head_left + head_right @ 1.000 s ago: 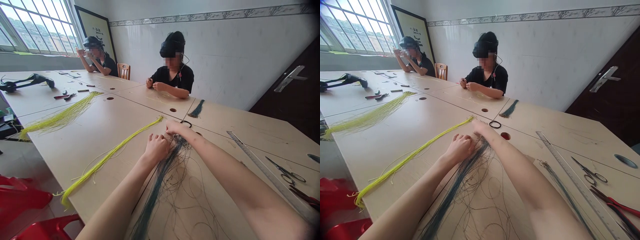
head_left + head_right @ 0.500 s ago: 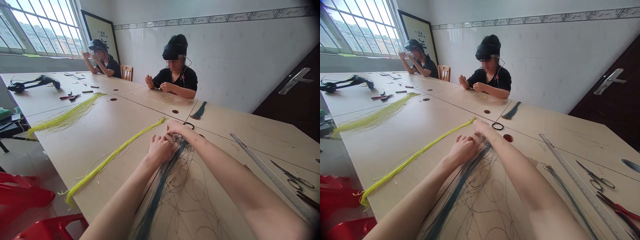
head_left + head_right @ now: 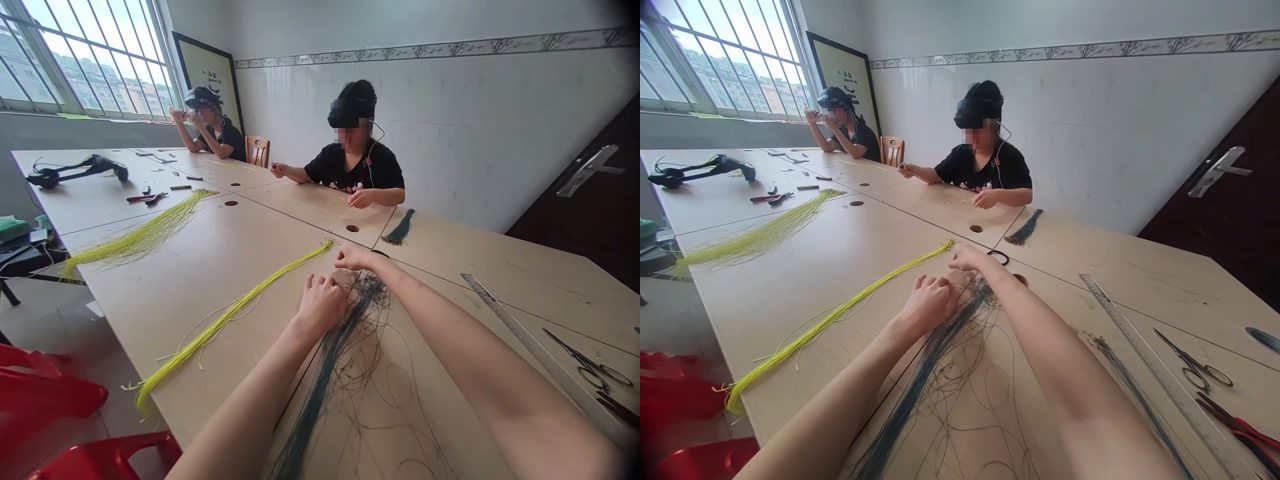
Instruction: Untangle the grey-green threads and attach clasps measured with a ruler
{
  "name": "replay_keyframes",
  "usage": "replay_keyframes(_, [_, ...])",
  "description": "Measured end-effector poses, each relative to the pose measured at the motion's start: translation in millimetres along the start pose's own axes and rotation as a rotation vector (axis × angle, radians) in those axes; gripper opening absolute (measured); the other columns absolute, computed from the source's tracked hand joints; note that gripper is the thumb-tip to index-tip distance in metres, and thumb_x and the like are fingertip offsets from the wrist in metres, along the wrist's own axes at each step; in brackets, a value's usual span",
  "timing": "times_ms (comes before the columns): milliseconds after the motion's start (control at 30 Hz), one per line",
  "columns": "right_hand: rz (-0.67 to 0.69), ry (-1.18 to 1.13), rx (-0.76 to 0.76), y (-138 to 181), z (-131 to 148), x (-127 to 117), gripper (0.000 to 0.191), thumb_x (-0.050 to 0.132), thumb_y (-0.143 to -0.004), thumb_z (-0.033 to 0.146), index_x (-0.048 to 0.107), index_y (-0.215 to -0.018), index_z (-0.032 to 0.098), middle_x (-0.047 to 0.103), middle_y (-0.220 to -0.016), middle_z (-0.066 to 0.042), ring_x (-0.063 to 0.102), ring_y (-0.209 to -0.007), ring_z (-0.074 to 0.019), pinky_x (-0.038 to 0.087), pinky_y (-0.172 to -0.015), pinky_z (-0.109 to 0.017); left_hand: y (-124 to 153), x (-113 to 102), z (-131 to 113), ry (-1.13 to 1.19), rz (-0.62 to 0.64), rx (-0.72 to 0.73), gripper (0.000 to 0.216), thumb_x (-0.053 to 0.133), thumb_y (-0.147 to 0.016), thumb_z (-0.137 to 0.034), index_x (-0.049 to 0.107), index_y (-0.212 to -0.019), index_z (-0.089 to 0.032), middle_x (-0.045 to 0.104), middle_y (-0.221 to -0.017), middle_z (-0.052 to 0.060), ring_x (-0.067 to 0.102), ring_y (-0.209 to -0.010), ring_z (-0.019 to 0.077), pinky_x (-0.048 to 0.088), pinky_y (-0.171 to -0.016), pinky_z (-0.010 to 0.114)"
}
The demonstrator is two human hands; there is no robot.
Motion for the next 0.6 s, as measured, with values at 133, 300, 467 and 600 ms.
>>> replay_keyframes(133, [-0.093, -0.164, -0.009, 3.2, 2.0, -20.1, 0.018, 0.054, -0.073, 0.016, 0.058, -0.056, 0.011, 0.053, -0.050, 0.002, 0.042, -0.045, -0.0061, 0.030, -0.044, -0.019, -0.7, 0.4, 0.0, -0.010, -0.011, 0.001, 0.030, 0.040, -0.088, -0.026, 0.067, -0.081, -0.015, 0.063, -0.093, 0.013, 0.057, -0.095, 0.0273, 0.031, -0.096, 0.049])
replay_keyframes(300, [-0.223, -0.376, -0.013, 11.4, 10.6, -57.6, 0.014, 0.054, -0.080, 0.016, 0.065, -0.078, 0.008, 0.070, -0.079, -0.009, 0.062, -0.067, -0.0101, 0.046, -0.058, -0.016, -1.2, 0.0, 0.1, -0.005, -0.016, -0.012, 0.026, 0.043, -0.086, -0.024, 0.066, -0.082, -0.013, 0.064, -0.095, 0.013, 0.058, -0.093, 0.0262, 0.032, -0.096, 0.047])
replay_keyframes(467, [-0.484, -0.674, -0.028, 28.0, 17.9, -106.6, 0.014, 0.056, -0.085, 0.017, 0.061, -0.091, 0.006, 0.068, -0.089, -0.013, 0.064, -0.072, -0.0104, 0.051, -0.066, -0.019, -1.0, -0.8, 0.5, 0.013, -0.018, -0.024, 0.026, 0.043, -0.086, -0.024, 0.066, -0.082, -0.013, 0.065, -0.098, 0.012, 0.058, -0.095, 0.0250, 0.031, -0.099, 0.045])
replay_keyframes(600, [-0.728, -0.897, -0.033, 48.0, 25.0, -150.1, 0.019, 0.062, -0.081, 0.012, 0.056, -0.099, 0.007, 0.066, -0.084, -0.006, 0.064, -0.070, -0.0082, 0.053, -0.068, -0.021, -1.3, 0.0, 1.9, 0.021, -0.025, -0.020, 0.028, 0.042, -0.087, -0.026, 0.066, -0.082, -0.013, 0.064, -0.101, 0.013, 0.057, -0.098, 0.0260, 0.030, -0.099, 0.046])
Point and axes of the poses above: each hand's wrist, its own y-axis away from the middle knuckle, its own x-axis out of the palm, z = x × y, the point moved 2 cm from there along -y, towards the middle knuckle
